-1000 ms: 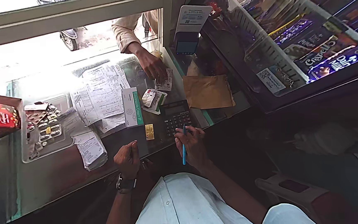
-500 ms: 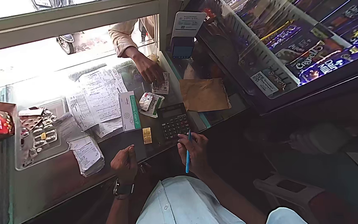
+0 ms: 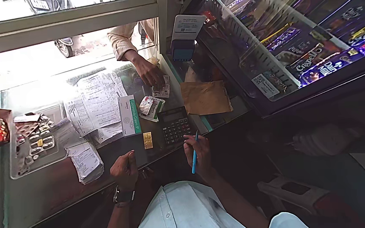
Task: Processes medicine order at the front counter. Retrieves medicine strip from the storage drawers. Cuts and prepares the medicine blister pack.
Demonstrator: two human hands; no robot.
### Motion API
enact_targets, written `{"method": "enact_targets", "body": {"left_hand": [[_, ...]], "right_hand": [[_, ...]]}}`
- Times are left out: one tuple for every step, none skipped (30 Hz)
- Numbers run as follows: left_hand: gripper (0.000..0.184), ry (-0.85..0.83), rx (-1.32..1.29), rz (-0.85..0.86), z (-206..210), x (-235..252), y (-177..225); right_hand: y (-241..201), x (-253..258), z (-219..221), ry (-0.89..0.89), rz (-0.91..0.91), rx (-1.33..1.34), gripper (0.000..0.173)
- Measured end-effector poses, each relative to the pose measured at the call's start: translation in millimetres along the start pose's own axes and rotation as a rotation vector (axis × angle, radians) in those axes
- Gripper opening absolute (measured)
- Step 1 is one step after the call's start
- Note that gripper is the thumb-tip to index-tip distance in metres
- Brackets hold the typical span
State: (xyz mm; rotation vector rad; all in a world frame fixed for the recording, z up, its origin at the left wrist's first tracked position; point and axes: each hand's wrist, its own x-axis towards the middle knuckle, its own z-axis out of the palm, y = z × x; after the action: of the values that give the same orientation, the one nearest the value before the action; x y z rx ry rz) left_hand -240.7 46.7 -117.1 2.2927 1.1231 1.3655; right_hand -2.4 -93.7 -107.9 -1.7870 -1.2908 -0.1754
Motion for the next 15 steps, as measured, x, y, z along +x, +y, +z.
{"method": "enact_targets", "body": {"left_hand": [[0.043,0.002,0.002,0.001,0.0,-0.7,-0.5],[0.044,0.002,0.006,0.003,-0.4,-1.3,-0.6],[0.044,0.001,0.008,0.005,-0.7,-1.7,-0.2],[0.044,0.004,0.010,0.007,-0.2,-1.1,0.0],[0.044,0.006,0.015,0.008,0.1,0.6,0.1],[0.044,0.008,0.019,0.006,0.1,1.3,0.1],[0.044,0.008,0.020,0.007,-0.3,1.0,0.1],[0.045,0.004,0.019,0.009,-0.6,0.4,0.5],[0.045,0.003,0.021,0.012,-0.6,0.1,1.2],[0.045,0.003,0.026,0.013,-0.5,0.2,1.7],[0.045,0.000,0.035,0.008,-1.1,0.4,2.0],[0.045,-0.005,0.050,-0.003,-1.4,1.3,3.2],[0.045,-0.011,0.062,-0.016,-2.4,1.8,4.9],[0.045,-0.013,0.071,-0.027,-2.9,2.5,5.9],[0.045,-0.012,0.076,-0.038,-3.1,2.1,6.2]], "right_hand": [[3.6,9.6,-2.8,0.002,0.045,0.031,0.027],[7.4,20.4,-5.3,-0.004,0.105,0.071,0.028],[12.2,32.6,-7.1,-0.010,0.160,0.108,0.030],[17.8,46.8,-7.7,-0.010,0.201,0.138,0.031],[24.6,63.0,-6.2,-0.010,0.231,0.155,0.031],[32.4,80.2,-3.5,-0.030,0.243,0.156,0.030],[40.8,97.4,-0.7,-0.089,0.238,0.150,0.029],[48.5,115.2,1.0,-0.195,0.222,0.158,0.028],[55.3,133.3,2.3,-0.323,0.195,0.153,0.025],[59.4,150.7,3.1,-0.471,0.184,0.134,0.025],[59.2,166.3,2.3,-0.639,0.187,0.102,0.026],[58.4,179.2,1.7,-0.781,0.179,0.072,0.027],[58.0,186.1,2.3,-0.863,0.163,0.069,0.028],[59.0,189.5,3.4,-0.895,0.143,0.078,0.027],[60.4,190.6,4.0,-0.906,0.136,0.090,0.025]]}}
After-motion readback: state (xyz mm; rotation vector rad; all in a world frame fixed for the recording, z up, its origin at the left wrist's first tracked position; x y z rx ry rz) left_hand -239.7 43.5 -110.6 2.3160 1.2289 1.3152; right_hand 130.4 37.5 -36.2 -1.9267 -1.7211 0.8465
